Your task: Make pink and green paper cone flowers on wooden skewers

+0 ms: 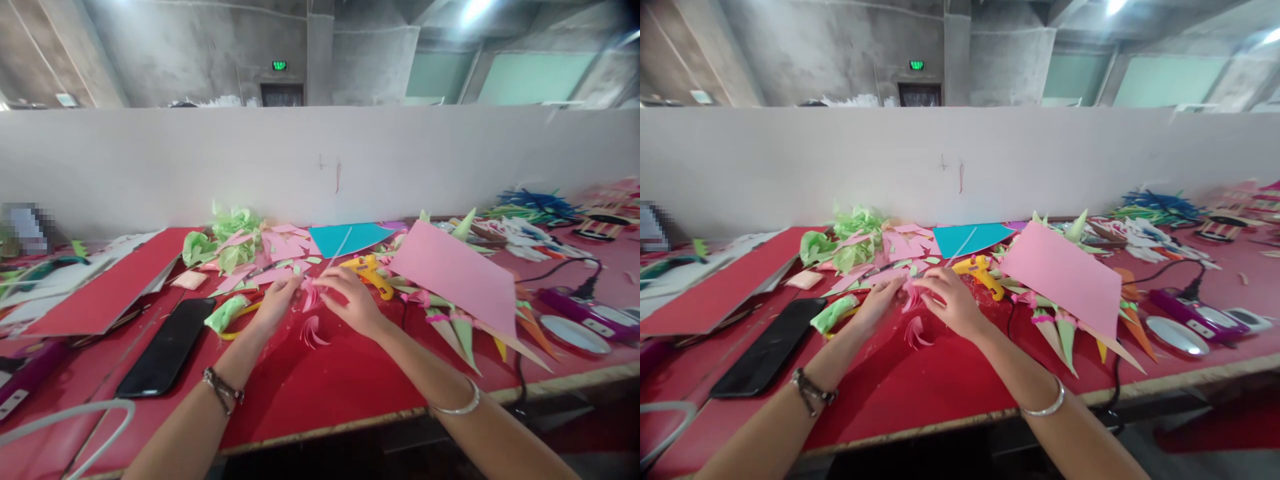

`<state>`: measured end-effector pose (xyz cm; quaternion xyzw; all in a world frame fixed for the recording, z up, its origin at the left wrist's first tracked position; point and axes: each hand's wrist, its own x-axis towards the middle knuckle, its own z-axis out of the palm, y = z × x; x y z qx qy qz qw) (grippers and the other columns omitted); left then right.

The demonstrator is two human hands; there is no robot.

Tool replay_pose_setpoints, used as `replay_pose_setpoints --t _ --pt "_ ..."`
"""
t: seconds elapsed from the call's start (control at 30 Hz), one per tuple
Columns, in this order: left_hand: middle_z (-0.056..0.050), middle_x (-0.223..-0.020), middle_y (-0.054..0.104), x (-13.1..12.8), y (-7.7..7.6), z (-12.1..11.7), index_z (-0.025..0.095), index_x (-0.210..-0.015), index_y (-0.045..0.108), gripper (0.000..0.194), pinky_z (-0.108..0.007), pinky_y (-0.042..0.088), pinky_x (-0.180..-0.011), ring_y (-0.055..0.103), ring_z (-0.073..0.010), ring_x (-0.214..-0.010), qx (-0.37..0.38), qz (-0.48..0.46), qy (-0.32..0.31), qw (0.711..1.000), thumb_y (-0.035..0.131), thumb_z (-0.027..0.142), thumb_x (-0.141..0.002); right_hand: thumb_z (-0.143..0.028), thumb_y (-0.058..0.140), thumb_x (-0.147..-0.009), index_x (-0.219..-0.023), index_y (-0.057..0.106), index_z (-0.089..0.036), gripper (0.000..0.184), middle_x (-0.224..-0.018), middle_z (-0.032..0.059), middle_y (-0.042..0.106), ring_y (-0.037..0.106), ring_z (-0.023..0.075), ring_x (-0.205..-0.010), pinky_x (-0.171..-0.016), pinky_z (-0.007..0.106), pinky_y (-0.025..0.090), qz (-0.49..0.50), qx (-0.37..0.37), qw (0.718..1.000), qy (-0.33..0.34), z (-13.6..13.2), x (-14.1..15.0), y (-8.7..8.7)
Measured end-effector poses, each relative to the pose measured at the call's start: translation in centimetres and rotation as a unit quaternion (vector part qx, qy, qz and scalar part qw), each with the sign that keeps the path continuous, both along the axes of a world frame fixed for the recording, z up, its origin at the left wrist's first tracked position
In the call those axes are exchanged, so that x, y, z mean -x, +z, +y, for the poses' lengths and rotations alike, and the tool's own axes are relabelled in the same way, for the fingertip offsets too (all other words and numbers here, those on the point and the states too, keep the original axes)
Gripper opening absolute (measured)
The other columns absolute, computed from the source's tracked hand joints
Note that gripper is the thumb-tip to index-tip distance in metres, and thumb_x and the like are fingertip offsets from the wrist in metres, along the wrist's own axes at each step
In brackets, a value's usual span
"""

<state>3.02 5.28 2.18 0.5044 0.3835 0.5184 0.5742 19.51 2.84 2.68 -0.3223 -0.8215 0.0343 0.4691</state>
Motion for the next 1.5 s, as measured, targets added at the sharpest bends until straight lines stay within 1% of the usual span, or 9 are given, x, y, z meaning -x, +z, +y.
replay_pose_setpoints --t 0.3,0.43,0.57,0.7,0.83,0.93,1.1,1.27,1.5 --pt "0.004 -0.048 0.047 -0.4 0.6 -0.3 0.015 -0.055 0.051 0.022 -0.019 0.032 -0.043 0.042 -0.0056 -0.044 0.063 -0.029 0.026 0.997 0.061 0.032 -0.064 -0.017 0.044 -0.083 -0.088 0.06 -0.022 0.017 -0.096 0.0055 0.056 0.051 0.0157 -0.091 -0.079 0.029 0.043 -0.077 -0.025 0.996 -0.02 0.3 -0.1 -0.4" --pt "0.004 -0.049 0.047 -0.2 0.3 0.0 0.015 -0.055 0.05 0.022 -0.019 0.031 -0.042 0.041 -0.0059 -0.043 0.087 -0.002 -0.002 0.996 0.06 0.032 -0.064 -0.02 0.047 -0.081 -0.082 0.062 -0.02 0.015 -0.09 0.0067 0.054 0.05 0.0163 -0.085 -0.074 0.029 0.042 -0.118 -0.027 0.992 -0.045 0.6 -0.5 -0.4" --pt "0.004 -0.05 0.044 0.2 0.1 0.7 0.015 -0.058 0.052 0.028 -0.019 0.029 -0.041 0.037 -0.0056 -0.042 0.046 0.025 -0.012 0.999 0.051 0.04 -0.07 -0.019 0.049 -0.08 -0.078 0.06 -0.018 0.011 -0.081 0.0036 0.058 0.053 0.0133 -0.077 -0.071 0.025 0.042 -0.085 0.061 0.994 0.008 1.2 -1.7 -0.1" --pt "0.003 -0.053 0.046 1.3 0.8 0.9 0.015 -0.065 0.055 0.027 -0.019 0.033 -0.046 0.04 -0.007 -0.047 -0.035 0.087 0.013 0.996 0.045 0.038 -0.075 -0.022 0.053 -0.076 -0.075 0.058 -0.016 0.008 -0.076 0.0027 0.062 0.056 0.013 -0.072 -0.066 0.024 0.042 -0.012 0.184 0.983 0.008 1.7 -3.1 0.5" --pt "0.002 -0.064 0.053 2.9 1.2 -0.2 0.015 -0.078 0.058 0.019 -0.021 0.038 -0.059 0.047 -0.0092 -0.059 -0.135 0.266 -0.077 0.951 0.046 0.031 -0.074 -0.023 0.053 -0.074 -0.073 0.059 -0.016 0.009 -0.074 0.0019 0.062 0.056 0.0126 -0.07 -0.063 0.023 0.042 -0.066 0.304 0.948 0.067 1.4 -4.1 1.3" --pt "0.0 -0.075 0.056 3.9 0.5 -1.1 0.015 -0.089 0.056 0.022 -0.022 0.039 -0.063 0.05 -0.011 -0.067 -0.182 0.381 -0.133 0.897 0.049 0.028 -0.073 -0.022 0.055 -0.07 -0.071 0.062 -0.016 0.009 -0.072 0.0015 0.06 0.053 0.0118 -0.066 -0.06 0.022 0.039 -0.159 0.329 0.925 0.105 1.4 -4.4 1.2" --pt "0.002 -0.067 0.056 4.0 -0.8 -1.9 0.016 -0.089 0.056 0.022 -0.02 0.036 -0.054 0.048 -0.0093 -0.057 -0.212 0.483 -0.166 0.833 0.047 0.032 -0.077 -0.014 0.053 -0.066 -0.069 0.062 -0.014 0.01 -0.061 -0.0007 0.057 0.05 0.0093 -0.056 -0.052 0.02 0.035 -0.247 0.37 0.889 0.112 1.6 -4.2 0.4" --pt "0.001 -0.067 0.058 3.6 -0.8 -2.2 0.016 -0.081 0.058 0.024 -0.02 0.034 -0.053 0.048 -0.0091 -0.056 -0.246 0.513 -0.168 0.805 0.043 0.034 -0.08 -0.017 0.053 -0.068 -0.072 0.061 -0.014 0.01 -0.068 0.0001 0.06 0.053 0.0103 -0.062 -0.057 0.02 0.038 -0.251 0.397 0.868 0.163 1.5 -4.1 0.6" --pt "0.0 -0.069 0.06 3.0 -0.7 -2.9 0.017 -0.085 0.058 0.026 -0.021 0.036 -0.055 0.051 -0.0101 -0.058 -0.262 0.529 -0.165 0.79 0.043 0.038 -0.081 -0.018 0.053 -0.069 -0.077 0.062 -0.015 0.012 -0.071 0.001 0.061 0.053 0.0105 -0.063 -0.058 0.02 0.038 -0.255 0.389 0.864 0.191 1.6 -3.8 0.1"
